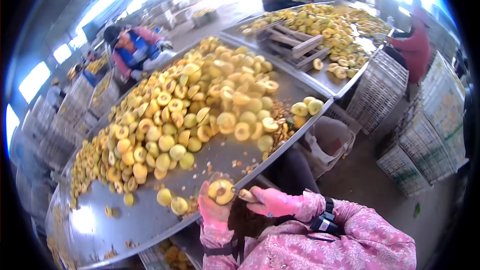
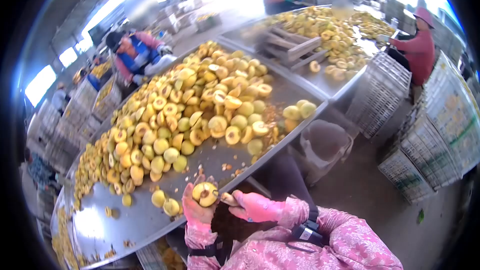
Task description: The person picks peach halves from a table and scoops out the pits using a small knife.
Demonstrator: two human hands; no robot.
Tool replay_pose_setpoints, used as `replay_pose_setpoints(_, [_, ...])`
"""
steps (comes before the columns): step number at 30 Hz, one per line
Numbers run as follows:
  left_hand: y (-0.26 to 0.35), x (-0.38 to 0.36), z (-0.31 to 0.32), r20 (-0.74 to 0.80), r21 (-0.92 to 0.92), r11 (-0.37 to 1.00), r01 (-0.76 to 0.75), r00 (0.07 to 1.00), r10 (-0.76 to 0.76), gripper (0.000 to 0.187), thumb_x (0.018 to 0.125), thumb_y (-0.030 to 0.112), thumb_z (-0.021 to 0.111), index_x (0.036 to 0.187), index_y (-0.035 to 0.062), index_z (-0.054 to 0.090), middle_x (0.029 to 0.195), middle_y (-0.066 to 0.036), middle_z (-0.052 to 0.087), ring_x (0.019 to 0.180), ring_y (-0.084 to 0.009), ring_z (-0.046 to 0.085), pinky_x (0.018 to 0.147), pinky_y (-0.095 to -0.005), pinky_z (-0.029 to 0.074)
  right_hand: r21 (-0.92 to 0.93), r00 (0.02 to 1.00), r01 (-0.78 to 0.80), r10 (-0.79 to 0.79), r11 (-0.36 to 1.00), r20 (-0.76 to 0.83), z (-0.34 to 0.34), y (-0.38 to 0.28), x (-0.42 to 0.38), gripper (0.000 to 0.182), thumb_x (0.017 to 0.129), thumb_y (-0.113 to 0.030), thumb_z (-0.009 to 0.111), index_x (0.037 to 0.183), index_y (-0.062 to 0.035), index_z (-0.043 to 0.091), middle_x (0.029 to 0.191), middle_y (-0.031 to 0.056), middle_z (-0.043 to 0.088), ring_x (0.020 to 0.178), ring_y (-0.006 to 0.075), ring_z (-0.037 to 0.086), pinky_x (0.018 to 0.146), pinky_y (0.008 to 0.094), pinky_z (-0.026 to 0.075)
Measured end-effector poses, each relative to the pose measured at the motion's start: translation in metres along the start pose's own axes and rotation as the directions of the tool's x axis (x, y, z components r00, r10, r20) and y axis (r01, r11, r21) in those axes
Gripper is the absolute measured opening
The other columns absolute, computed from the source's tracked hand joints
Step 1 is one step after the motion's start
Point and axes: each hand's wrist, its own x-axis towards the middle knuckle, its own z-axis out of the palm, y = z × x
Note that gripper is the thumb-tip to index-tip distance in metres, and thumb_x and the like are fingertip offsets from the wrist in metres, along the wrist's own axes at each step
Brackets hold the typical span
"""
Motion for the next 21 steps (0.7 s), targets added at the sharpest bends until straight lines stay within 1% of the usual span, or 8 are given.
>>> replay_pose_setpoints(1, [-0.001, -0.001, -0.003, 0.027, -0.03, 1.0, -0.009, 1.0, 0.009, 0.047, 0.081, 0.035, 0.053, 0.113, 0.0006, 0.05, 0.101, -0.015, 0.057, 0.092, -0.0278, 0.056, 0.077, -0.0393, 0.047, 0.006, 0.999, 0.045, -0.045, 0.999, -0.023, 0.005, -0.005, 0.002, 0.042, 0.093, -0.024, 0.04, 0.128, -0.0007, 0.036, 0.129, 0.0041, 0.038, 0.108, 0.0167, 0.044, 0.089, 0.0283, 0.038])
replay_pose_setpoints(2, [-0.003, 0.0, -0.008, 0.012, -0.033, 0.999, -0.025, 1.0, 0.026, 0.048, 0.081, 0.035, 0.054, 0.113, -0.0005, 0.05, 0.101, -0.016, 0.057, 0.092, -0.0276, 0.056, 0.078, -0.0381, 0.048, 0.634, 0.992, 0.01, 0.071, 0.773, -0.102, 0.01, -0.007, 0.003, 0.046, 0.092, -0.027, 0.041, 0.128, 0.0009, 0.034, 0.129, 0.0062, 0.038, 0.108, 0.0145, 0.044, 0.089, 0.0253, 0.037])
replay_pose_setpoints(3, [-0.005, 0.003, -0.014, 0.005, -0.033, 0.999, -0.037, 0.999, 0.037, 0.049, 0.081, 0.035, 0.054, 0.113, -0.0016, 0.049, 0.102, -0.016, 0.056, 0.092, -0.0275, 0.056, 0.078, -0.0369, 0.048, 0.98, 0.977, 0.027, 0.201, 0.197, -0.068, 0.014, -0.008, 0.004, 0.05, 0.091, -0.029, 0.043, 0.128, 0.0025, 0.033, 0.13, 0.0082, 0.037, 0.108, 0.0123, 0.044, 0.089, 0.0223, 0.036])
replay_pose_setpoints(4, [-0.006, 0.005, -0.02, 0.029, -0.026, 0.999, -0.043, 0.999, 0.044, 0.049, 0.082, 0.036, 0.053, 0.114, -0.0016, 0.049, 0.103, -0.016, 0.056, 0.092, -0.027, 0.056, 0.079, -0.036, 0.048, 0.88, 0.962, 0.077, 0.268, -0.468, 0.058, 0.018, -0.01, 0.006, 0.054, 0.09, -0.032, 0.045, 0.128, 0.004, 0.032, 0.13, 0.0102, 0.036, 0.108, 0.0101, 0.043, 0.089, 0.0193, 0.034])
replay_pose_setpoints(11, [-0.016, -0.007, -0.017, 0.018, 0.121, 0.983, -0.141, 0.99, 0.14, 0.056, 0.081, 0.042, 0.053, 0.115, -0.0026, 0.046, 0.107, -0.017, 0.055, 0.099, -0.0264, 0.054, 0.083, -0.0357, 0.047, 0.911, 0.901, 0.037, 0.409, -0.411, 0.148, -0.01, -0.002, 0.011, 0.038, 0.088, -0.03, 0.048, 0.111, 0.0001, 0.046, 0.105, 0.0112, 0.055, 0.093, 0.0145, 0.053, 0.081, 0.0246, 0.04])
replay_pose_setpoints(13, [-0.019, -0.009, -0.015, 0.023, 0.157, 0.975, -0.158, 0.987, 0.156, 0.057, 0.082, 0.044, 0.052, 0.115, -0.0032, 0.046, 0.107, -0.017, 0.054, 0.1, -0.0262, 0.054, 0.085, -0.0356, 0.046, 0.97, 0.872, -0.232, 0.424, -0.078, 0.243, -0.031, 0.011, 0.009, 0.031, 0.087, -0.028, 0.049, 0.103, -0.001, 0.049, 0.091, 0.0115, 0.056, 0.087, 0.0198, 0.056, 0.076, 0.0277, 0.042])
replay_pose_setpoints(20, [-0.025, -0.002, -0.025, -0.025, 0.156, 0.976, -0.154, 0.987, 0.16, 0.042, 0.085, 0.032, 0.053, 0.109, -0.0024, 0.05, 0.101, -0.013, 0.056, 0.094, -0.0226, 0.055, 0.083, -0.0335, 0.045, 0.996, 0.819, -0.034, 0.57, -0.08, 0.074, -0.012, -0.008, 0.026, 0.024, 0.079, -0.016, 0.06, 0.089, -0.0041, 0.041, 0.071, 0.0177, 0.052, 0.064, 0.0365, 0.055, 0.056, 0.0377, 0.043])
replay_pose_setpoints(21, [-0.026, -0.002, -0.026, -0.052, 0.185, 0.971, -0.148, 0.986, 0.16, 0.038, 0.085, 0.029, 0.054, 0.107, -0.0022, 0.052, 0.098, -0.012, 0.057, 0.091, -0.0217, 0.056, 0.08, -0.0327, 0.046, 0.944, 0.88, -0.1, 0.415, -0.314, 0.231, -0.016, -0.002, 0.027, 0.024, 0.079, -0.016, 0.06, 0.089, -0.0044, 0.041, 0.07, 0.0173, 0.052, 0.064, 0.0355, 0.055, 0.056, 0.0378, 0.043])
